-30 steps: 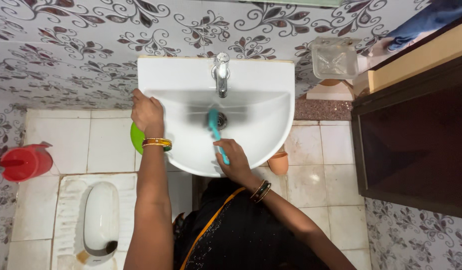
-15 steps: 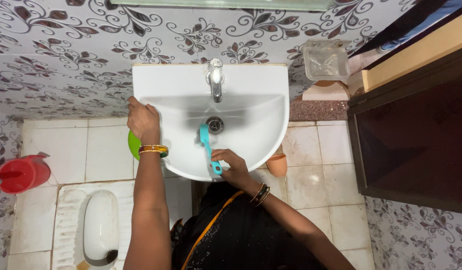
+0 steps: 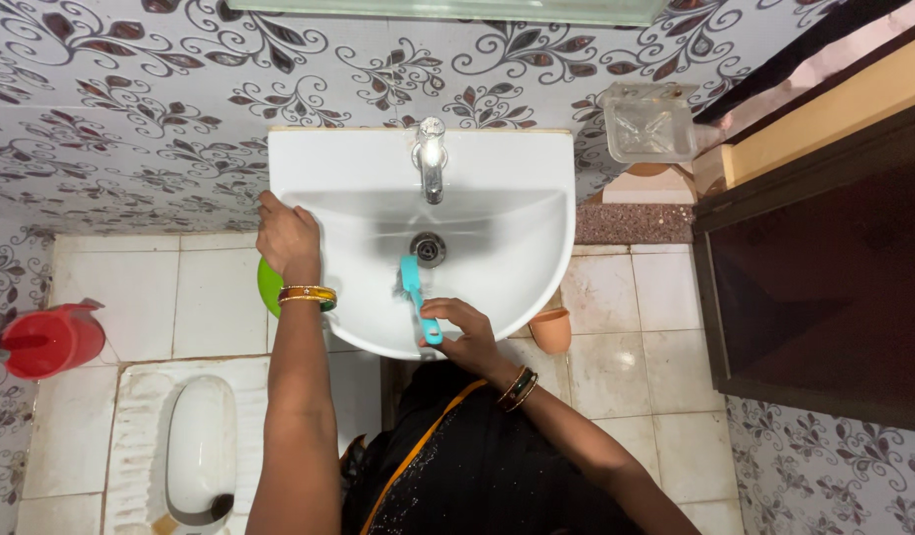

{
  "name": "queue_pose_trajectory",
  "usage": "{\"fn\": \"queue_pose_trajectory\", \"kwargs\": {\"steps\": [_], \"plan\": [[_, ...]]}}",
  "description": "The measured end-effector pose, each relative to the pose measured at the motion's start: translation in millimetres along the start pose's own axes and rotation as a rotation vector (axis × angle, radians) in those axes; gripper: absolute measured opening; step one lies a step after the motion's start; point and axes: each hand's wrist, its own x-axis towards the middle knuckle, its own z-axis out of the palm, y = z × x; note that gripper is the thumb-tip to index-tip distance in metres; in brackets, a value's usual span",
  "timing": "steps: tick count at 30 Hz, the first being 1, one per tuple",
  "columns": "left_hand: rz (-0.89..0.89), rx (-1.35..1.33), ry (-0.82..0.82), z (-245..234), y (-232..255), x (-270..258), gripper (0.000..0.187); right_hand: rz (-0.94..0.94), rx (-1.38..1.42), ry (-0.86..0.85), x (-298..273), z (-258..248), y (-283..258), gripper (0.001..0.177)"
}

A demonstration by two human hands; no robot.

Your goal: The person cleans a bathroom sink using a small blue brush, scrubbing around the faucet and the basin.

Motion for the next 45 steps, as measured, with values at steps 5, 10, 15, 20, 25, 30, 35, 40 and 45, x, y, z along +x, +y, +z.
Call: {"fn": "queue_pose_trajectory", "kwargs": {"steps": [5,10,15,20,25,30,35,40,45], "plan": [[0.004,0.011,0.013,4,-1,1,0.047,0.024,-0.023,-0.001,3,0,-4,0.039],[0.008,0.016,0.021,7,-3,2,0.05,0.047,-0.034,0.028,3,1,-4,0.038],[0.011,0.038,0.003,5,-3,1,0.049,0.066,-0.065,0.025,2,2,-2,0.039],[0.018,0.032,0.013,4,-5,1,0.055,0.098,-0.023,0.012,-3,3,5,0.052],[0.042,0.024,0.032,5,-8,1,0.054,0.079,0.066,0.005,-7,0,9,0.057],[0.052,-0.001,0.039,5,-9,1,0.046,0.049,0.112,0.021,-8,1,10,0.053],[0.034,0.002,0.002,1,-8,0,0.044,0.031,0.071,0.011,-8,1,11,0.051],[0.026,0.0,-0.022,-2,-6,0,0.043,0.033,0.057,0.002,-8,1,11,0.05],[0.039,0.008,0.007,-2,-6,-1,0.045,0.025,0.051,0.002,-7,1,10,0.048]]}}
